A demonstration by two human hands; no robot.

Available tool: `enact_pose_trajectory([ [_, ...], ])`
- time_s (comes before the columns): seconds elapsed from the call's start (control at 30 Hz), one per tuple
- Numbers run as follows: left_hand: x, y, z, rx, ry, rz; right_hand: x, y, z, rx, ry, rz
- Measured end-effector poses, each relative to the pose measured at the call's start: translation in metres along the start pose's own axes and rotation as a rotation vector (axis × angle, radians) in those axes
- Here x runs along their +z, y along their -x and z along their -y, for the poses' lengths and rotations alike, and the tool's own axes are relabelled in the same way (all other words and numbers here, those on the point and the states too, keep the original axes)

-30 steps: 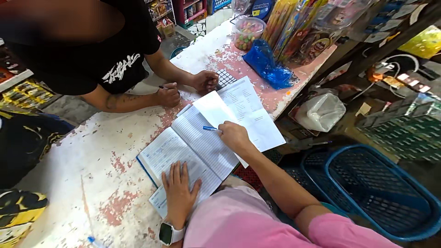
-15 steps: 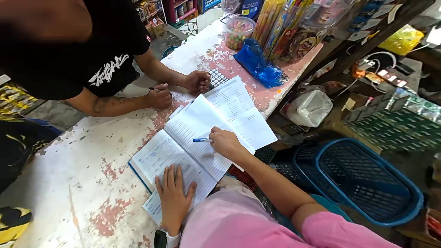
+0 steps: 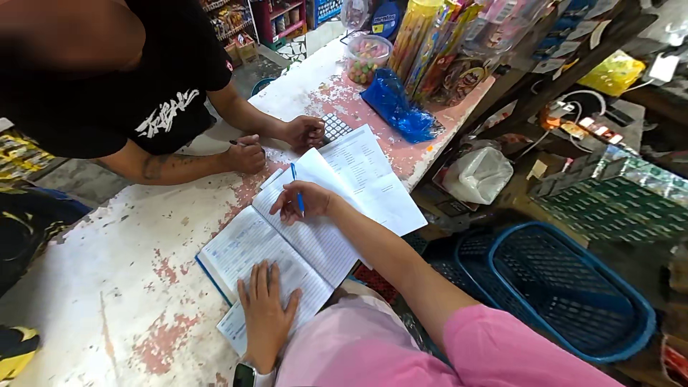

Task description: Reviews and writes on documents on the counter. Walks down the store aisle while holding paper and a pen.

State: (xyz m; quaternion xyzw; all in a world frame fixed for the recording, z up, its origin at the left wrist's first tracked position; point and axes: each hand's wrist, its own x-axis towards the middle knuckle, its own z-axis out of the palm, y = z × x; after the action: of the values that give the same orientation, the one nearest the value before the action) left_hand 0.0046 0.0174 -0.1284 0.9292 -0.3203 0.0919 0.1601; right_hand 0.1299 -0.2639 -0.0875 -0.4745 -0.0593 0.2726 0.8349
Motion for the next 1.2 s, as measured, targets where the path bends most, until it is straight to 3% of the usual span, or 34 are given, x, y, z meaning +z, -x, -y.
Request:
enact_pose_trajectory([
  [0.13, 0.0, 0.0, -0.001, -0.014, 0.007, -0.003, 0.017, -0.03, -0.012, -0.003, -0.116, 0.039],
  [0.27, 0.001, 0.0, -0.001, -0.023, 0.011, 0.002, 0.048, -0.037, -0.017, 0.006, 0.113, 0.043],
  [0.4, 0.004, 0.0, 0.0, -0.022, 0.013, -0.007, 0.055, -0.043, -0.03, -0.049, 0.101, 0.158],
  [0.63, 0.002, 0.001, 0.0, -0.03, 0.006, -0.012, 0.069, -0.051, -0.033, -0.047, 0.163, 0.007],
  [0.8, 0.001, -0.001, -0.002, -0.03, 0.017, -0.013, 0.072, -0.052, -0.033, -0.133, 0.449, -0.157],
  [0.97, -0.005, -0.001, -0.006, -0.06, 0.051, 0.031, 0.08, -0.047, -0.038, -0.095, 0.59, -0.309],
  [1.2, -0.008, -0.003, -0.009, -0.082, 0.06, 0.061, 0.08, -0.046, -0.05, -0.293, 0.784, -0.303],
])
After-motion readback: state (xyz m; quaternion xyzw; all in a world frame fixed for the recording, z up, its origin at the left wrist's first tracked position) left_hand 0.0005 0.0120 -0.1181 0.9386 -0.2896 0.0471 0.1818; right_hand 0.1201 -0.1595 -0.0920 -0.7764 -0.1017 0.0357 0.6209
